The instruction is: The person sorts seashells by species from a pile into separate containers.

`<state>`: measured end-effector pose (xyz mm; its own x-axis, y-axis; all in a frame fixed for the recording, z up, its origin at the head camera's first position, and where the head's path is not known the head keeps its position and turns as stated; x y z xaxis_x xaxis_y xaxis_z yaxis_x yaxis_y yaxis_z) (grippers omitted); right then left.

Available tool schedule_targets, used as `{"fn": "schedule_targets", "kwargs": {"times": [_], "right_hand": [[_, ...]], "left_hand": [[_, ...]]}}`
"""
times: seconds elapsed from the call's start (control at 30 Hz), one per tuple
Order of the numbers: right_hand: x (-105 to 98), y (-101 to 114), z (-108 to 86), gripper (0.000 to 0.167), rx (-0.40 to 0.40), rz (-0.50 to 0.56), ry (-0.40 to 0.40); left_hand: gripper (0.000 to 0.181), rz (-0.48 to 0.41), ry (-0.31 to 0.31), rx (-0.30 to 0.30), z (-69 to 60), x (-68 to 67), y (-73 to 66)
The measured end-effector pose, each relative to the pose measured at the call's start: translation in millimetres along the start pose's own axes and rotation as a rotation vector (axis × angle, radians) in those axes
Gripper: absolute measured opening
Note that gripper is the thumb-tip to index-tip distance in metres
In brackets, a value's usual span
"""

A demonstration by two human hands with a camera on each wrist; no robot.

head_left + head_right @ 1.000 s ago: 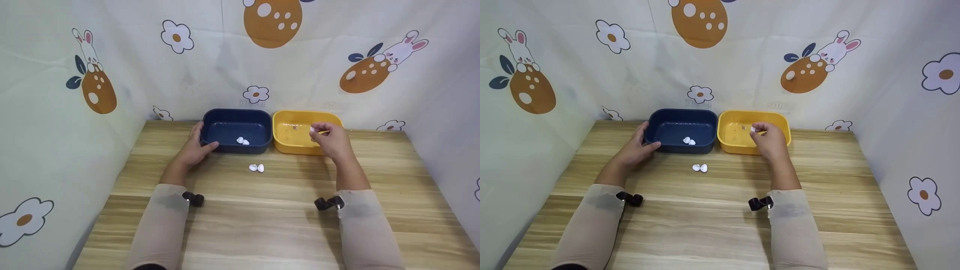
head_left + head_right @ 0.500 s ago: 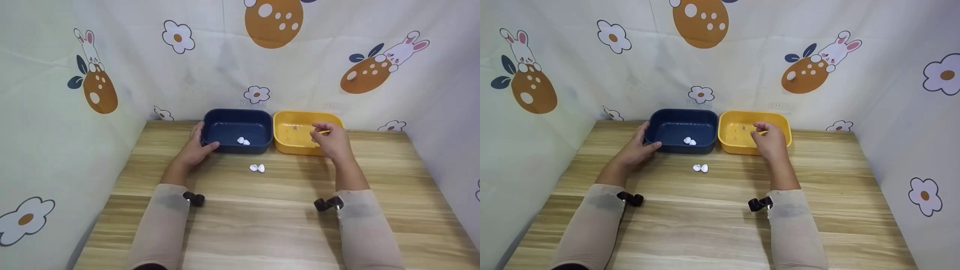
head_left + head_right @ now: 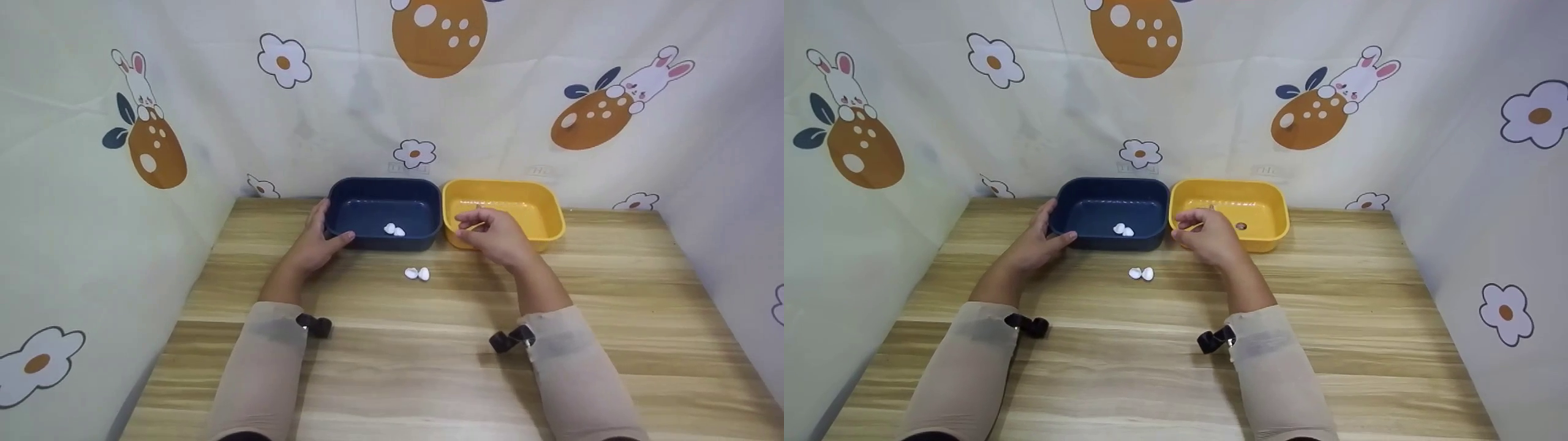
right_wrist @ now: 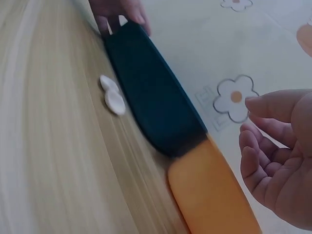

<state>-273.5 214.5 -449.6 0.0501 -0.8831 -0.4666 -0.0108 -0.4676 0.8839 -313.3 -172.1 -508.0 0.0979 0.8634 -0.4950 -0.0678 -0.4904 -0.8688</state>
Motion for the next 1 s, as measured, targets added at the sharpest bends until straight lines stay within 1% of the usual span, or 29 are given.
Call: {"fn": "schedule_targets", "kwargs": {"times": [0.1,0.23,0.33,0.4,0.5,0.7,0.83,1.0], "right_hand": [[15,10,-1.0,0.036,-0.012,0.008,0.037],[34,22,-3.3,0.03,-0.016,0.039,0.08],[43,30,-5.4,0.029,-0.027,0.076,0.091],[47,33,-6.5,0.029,-0.048,0.086,0.096],[50,36,-7.2,0.029,-0.072,0.082,0.094],[51,33,-8.3,0.029,-0.09,0.066,0.095],[51,27,-9.2,0.029,-0.101,0.032,0.11],[52,17,-9.3,0.029,-0.095,-0.022,0.138]], "left_hand": [[0.104,-0.006,-0.003,-0.006,0.1,0.6,1.0],[0.103,-0.009,-0.005,-0.017,0.0,0.6,1.1],[0.104,0.002,-0.005,-0.014,0.0,0.0,0.9],[0.104,0.011,-0.001,-0.011,0.1,-0.4,0.6],[0.104,0.013,-0.001,-0.015,-0.4,-0.9,0.0],[0.104,0.016,-0.002,-0.028,-1.5,-1.4,0.4],[0.105,0.015,-0.001,-0.028,-1.4,-0.9,1.0],[0.105,0.015,-0.002,-0.023,-1.3,-0.3,0.3]]}}
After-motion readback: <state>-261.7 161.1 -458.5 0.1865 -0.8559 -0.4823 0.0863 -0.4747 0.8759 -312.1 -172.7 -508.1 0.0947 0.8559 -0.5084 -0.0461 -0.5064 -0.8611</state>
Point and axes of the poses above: each hand's wrist, its own z-axis towards the middle knuckle, its own x-axis out of the palm, y = z × x, the point moved 1 cm from there along z, towards the middle knuckle, and after that the axes turned 5 degrees about -y, right-handed, at the moved point
